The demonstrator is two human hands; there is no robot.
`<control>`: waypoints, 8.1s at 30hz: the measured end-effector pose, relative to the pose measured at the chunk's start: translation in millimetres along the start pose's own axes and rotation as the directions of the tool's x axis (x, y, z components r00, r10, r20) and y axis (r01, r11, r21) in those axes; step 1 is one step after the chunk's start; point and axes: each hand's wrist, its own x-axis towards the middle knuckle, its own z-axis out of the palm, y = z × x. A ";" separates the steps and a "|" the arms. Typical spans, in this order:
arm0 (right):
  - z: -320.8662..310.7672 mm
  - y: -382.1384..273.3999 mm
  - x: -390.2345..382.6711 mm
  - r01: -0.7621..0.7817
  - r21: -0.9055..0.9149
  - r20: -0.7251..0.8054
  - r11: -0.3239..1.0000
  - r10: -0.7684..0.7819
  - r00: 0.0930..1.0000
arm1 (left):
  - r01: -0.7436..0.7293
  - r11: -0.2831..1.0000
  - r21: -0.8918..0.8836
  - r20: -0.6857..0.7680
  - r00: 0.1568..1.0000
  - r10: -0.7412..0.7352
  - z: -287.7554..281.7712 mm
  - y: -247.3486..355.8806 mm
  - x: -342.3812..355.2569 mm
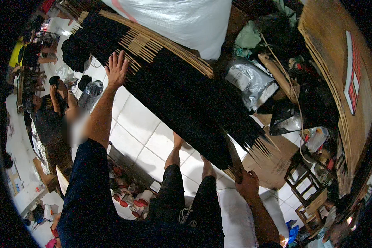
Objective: The person repeatedly places a screen printing frame over a black mat, uses a red squeegee to pull ink across the screen, and lifts the frame to reveal a printed logo. The person handles multiple mats and continues the cycle throughout the clip.
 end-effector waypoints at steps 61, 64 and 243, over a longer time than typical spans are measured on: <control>204.8 -441.9 59.7 0.563 -0.345 0.424 0.751 -0.410 0.807 | 0.655 -0.225 -0.721 0.382 0.104 -0.918 -45.8 -224.9 -493.0; 227.1 -526.2 39.7 0.608 -0.277 0.401 0.744 -0.486 0.777 | 0.558 -0.566 -0.607 0.700 0.040 -0.713 -47.5 -126.2 -554.0; 389.7 -941.9 172.5 0.429 -0.272 0.502 0.861 -0.254 0.827 | -0.643 -0.464 -0.610 0.723 -0.211 -0.658 31.2 -23.8 -623.4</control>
